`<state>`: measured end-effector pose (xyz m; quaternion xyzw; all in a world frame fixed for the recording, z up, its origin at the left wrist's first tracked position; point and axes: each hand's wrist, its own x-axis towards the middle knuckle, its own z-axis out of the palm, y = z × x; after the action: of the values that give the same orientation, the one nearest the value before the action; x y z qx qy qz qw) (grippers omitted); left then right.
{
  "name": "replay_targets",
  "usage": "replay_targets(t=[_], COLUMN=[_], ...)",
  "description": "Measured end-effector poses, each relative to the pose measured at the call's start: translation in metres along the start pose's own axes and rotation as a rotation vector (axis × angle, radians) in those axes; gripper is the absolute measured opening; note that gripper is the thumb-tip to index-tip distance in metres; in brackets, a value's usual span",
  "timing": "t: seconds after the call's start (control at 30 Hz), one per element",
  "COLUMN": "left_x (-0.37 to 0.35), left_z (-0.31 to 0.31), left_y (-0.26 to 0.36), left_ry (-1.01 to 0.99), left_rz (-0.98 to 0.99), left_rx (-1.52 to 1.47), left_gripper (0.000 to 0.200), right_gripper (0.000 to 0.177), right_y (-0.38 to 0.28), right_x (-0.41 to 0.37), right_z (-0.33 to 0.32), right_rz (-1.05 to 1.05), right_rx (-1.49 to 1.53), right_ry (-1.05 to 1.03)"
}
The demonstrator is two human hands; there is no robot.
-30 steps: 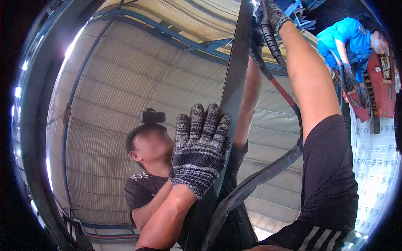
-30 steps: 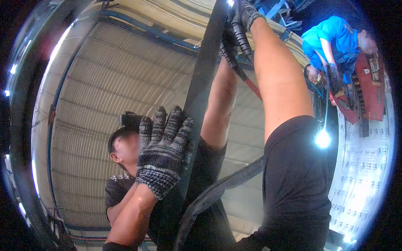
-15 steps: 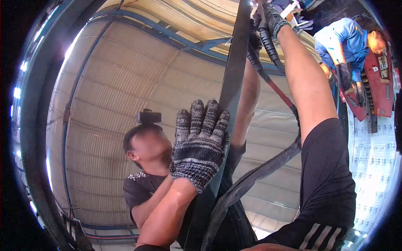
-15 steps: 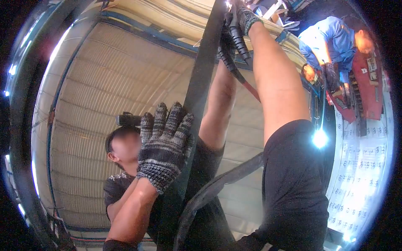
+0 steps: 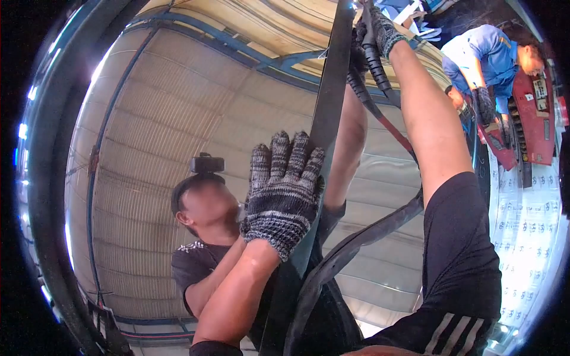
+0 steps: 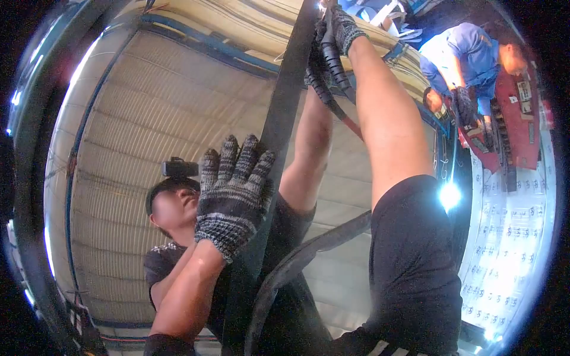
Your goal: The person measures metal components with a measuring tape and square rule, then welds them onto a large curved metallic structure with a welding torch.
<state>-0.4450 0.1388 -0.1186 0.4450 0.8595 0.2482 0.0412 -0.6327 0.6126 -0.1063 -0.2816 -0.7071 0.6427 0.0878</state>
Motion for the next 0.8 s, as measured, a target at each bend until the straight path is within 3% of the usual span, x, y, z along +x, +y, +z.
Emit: replay_targets(t=[0.17, 0.23, 0.33, 0.47, 0.53, 0.67, 0.8], left_x=[0.0, 0.0, 0.0, -0.001, -0.001, -0.001, -0.001], left_z=[-0.004, -0.004, -0.007, -0.007, -0.007, -0.01, -0.013], left_y=[0.003, 0.002, 0.003, 0.003, 0.005, 0.006, 0.007], left_ry=[-0.023, -0.01, -0.004, 0.027, 0.027, 0.047, 0.051], left_rz=[-0.002, -0.007, 0.007, 0.003, 0.004, 0.017, 0.012], left_rx=[-0.017, -0.03, -0.021, -0.022, -0.016, 0.002, 0.004], left_gripper=[0.049, 0.048, 0.047, 0.046, 0.046, 0.045, 0.044], right_gripper=[0.064, 0.064, 0.058, 0.049, 0.051, 0.052, 0.052], right_y=[-0.006, -0.003, -0.007, -0.007, -0.009, -0.024, -0.027], right_x=[-0.029, -0.032, -0.04, -0.058, -0.058, -0.095, -0.097], right_z=[0.014, 0.014, 0.01, 0.017, 0.017, 0.045, 0.046], right_rz=[0.091, 0.019, 0.078, -0.151, 0.01, 0.017, 0.083], right_rx=[0.095, 0.103, 0.025, 0.163, 0.176, 0.069, 0.133], right_ry=[0.095, 0.111, -0.07, -0.109, -0.064, 0.141, 0.139])
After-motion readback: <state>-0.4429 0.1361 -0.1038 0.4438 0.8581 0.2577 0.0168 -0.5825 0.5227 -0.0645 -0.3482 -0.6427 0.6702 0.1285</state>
